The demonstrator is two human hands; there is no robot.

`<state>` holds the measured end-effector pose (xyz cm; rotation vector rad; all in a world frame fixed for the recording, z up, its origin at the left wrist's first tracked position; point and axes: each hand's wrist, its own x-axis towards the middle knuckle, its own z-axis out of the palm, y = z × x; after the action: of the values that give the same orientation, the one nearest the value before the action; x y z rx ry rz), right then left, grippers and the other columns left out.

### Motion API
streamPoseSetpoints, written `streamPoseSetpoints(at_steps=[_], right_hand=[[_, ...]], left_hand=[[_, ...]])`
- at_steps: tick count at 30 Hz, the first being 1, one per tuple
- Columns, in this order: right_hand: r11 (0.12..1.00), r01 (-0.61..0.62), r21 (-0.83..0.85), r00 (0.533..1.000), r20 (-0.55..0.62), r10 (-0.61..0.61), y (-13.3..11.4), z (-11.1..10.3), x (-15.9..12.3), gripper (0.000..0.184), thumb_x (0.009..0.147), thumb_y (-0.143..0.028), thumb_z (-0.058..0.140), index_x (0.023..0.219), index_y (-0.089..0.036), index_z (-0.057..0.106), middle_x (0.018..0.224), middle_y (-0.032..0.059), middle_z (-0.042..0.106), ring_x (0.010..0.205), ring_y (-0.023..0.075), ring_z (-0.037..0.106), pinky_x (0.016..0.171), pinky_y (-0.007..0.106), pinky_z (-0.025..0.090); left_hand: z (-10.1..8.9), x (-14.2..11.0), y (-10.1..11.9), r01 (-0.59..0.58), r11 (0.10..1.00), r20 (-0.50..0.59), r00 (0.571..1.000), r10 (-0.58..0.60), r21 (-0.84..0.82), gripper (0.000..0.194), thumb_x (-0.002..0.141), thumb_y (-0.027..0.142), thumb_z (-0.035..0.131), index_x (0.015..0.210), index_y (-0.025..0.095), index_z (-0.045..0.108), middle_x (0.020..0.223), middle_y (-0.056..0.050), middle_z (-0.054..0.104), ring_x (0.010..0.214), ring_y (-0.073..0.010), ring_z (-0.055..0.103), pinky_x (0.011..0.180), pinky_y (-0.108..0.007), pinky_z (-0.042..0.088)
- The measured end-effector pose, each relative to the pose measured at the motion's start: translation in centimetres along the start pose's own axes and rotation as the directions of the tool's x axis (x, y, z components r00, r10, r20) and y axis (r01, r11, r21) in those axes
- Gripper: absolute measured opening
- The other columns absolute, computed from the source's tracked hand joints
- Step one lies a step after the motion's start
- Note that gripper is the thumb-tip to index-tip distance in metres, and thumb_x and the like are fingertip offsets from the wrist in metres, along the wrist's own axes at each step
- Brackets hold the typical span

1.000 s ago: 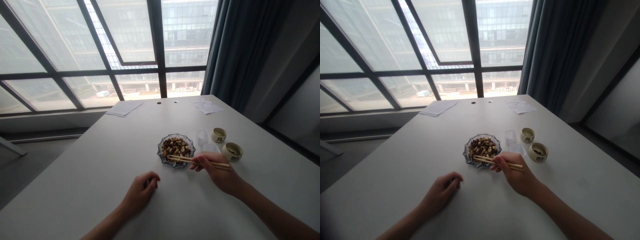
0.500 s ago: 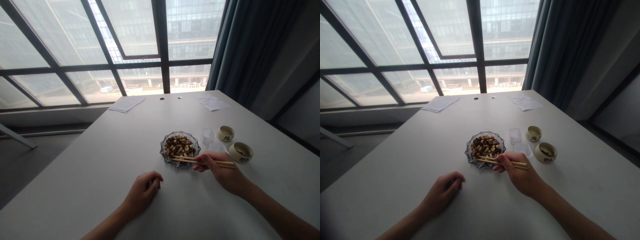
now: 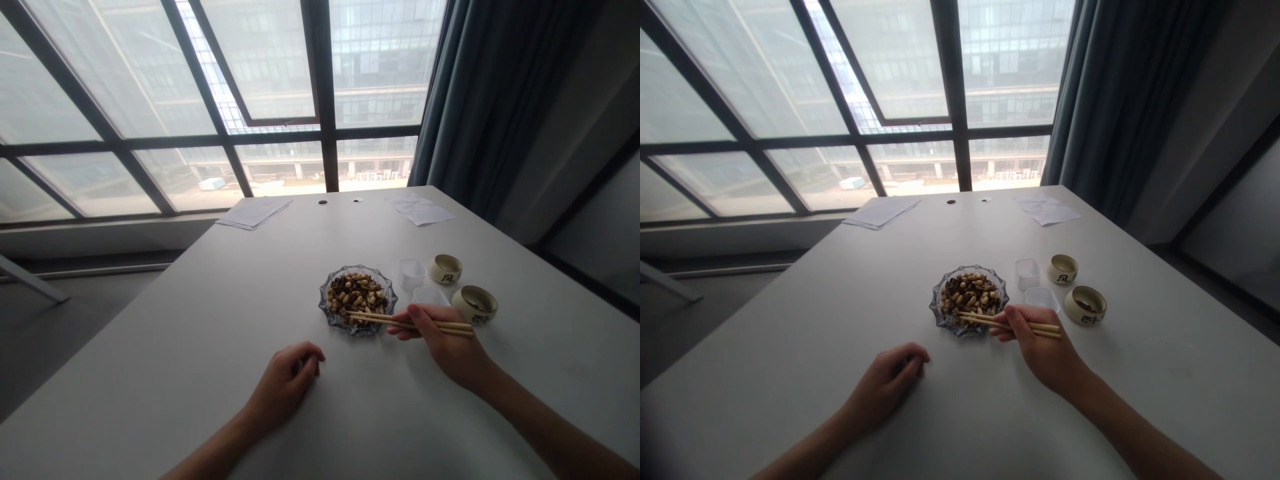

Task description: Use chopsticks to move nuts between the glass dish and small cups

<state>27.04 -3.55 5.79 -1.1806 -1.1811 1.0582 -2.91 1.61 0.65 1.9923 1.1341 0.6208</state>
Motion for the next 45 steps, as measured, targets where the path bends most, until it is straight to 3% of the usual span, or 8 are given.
streamPoseSetpoints(at_steps=[9, 16, 21, 30, 37, 45], right_hand=[[0.998, -0.034, 0.055, 0.987, -0.155, 0.042, -2.7, -1.4, 0.5, 0.047, 0.082, -0.058, 0.075, 0.083, -0.012, 0.079, 0.081, 0.0148, 0.079, 0.073, 0.0272, 0.079, 0.069, 0.033, 0.068], [0.991, -0.104, 0.088, 0.940, -0.317, 0.127, -2.4, -3.9, 0.7, 0.053, 0.071, -0.060, 0.083, 0.080, -0.009, 0.077, 0.079, 0.0167, 0.079, 0.071, 0.0292, 0.079, 0.066, 0.031, 0.068], [0.990, -0.107, 0.096, 0.930, -0.342, 0.134, -1.5, -5.0, 0.6, 0.049, 0.077, -0.057, 0.080, 0.081, -0.009, 0.076, 0.079, 0.0167, 0.079, 0.070, 0.0278, 0.079, 0.066, 0.029, 0.068], [0.992, -0.098, 0.080, 0.926, -0.359, 0.120, -1.8, -5.0, 0.6, 0.052, 0.071, -0.059, 0.083, 0.080, -0.008, 0.075, 0.083, 0.0167, 0.079, 0.072, 0.0294, 0.079, 0.066, 0.031, 0.068], [0.991, -0.109, 0.080, 0.932, -0.339, 0.130, -1.3, -5.5, 0.4, 0.043, 0.080, -0.053, 0.079, 0.084, -0.011, 0.075, 0.089, 0.0154, 0.079, 0.078, 0.0287, 0.079, 0.070, 0.032, 0.068], [0.995, -0.088, 0.044, 0.932, -0.350, 0.097, -1.5, -5.5, 0.3, 0.045, 0.079, -0.056, 0.079, 0.082, -0.011, 0.075, 0.086, 0.0149, 0.079, 0.075, 0.0291, 0.079, 0.070, 0.035, 0.068]], left_hand=[[0.0, 0.0, 0.0, -0.009, 1.000, -0.016, 1.000, 0.009, -0.003, 0.026, 0.094, 0.030, 0.049, 0.090, 0.017, 0.071, 0.071, -0.002, 0.068, 0.066, -0.0181, 0.060, 0.065, -0.025, 0.044], [0.1, 0.0, 0.2, -0.007, 1.000, -0.014, 1.000, 0.007, -0.001, 0.026, 0.094, 0.031, 0.048, 0.089, 0.017, 0.070, 0.071, -0.002, 0.069, 0.066, -0.0183, 0.060, 0.064, -0.025, 0.044], [0.1, 0.1, 0.2, -0.011, 1.000, -0.016, 1.000, 0.011, 0.004, 0.026, 0.094, 0.031, 0.048, 0.089, 0.018, 0.070, 0.071, -0.002, 0.068, 0.067, -0.0183, 0.060, 0.064, -0.025, 0.044], [0.1, 0.2, 0.3, 0.001, 1.000, -0.015, 1.000, -0.001, -0.011, 0.027, 0.093, 0.032, 0.048, 0.088, 0.017, 0.071, 0.071, -0.002, 0.069, 0.065, -0.0181, 0.060, 0.064, -0.025, 0.044], [0.0, 0.0, 0.3, -0.004, 1.000, -0.013, 1.000, 0.003, -0.011, 0.027, 0.094, 0.031, 0.048, 0.089, 0.017, 0.071, 0.072, -0.002, 0.069, 0.067, -0.0182, 0.060, 0.065, -0.026, 0.044], [0.1, 0.1, 0.3, 0.001, 1.000, -0.009, 1.000, -0.001, -0.007, 0.027, 0.093, 0.031, 0.048, 0.089, 0.017, 0.071, 0.072, -0.003, 0.069, 0.066, -0.0184, 0.060, 0.065, -0.026, 0.044]])
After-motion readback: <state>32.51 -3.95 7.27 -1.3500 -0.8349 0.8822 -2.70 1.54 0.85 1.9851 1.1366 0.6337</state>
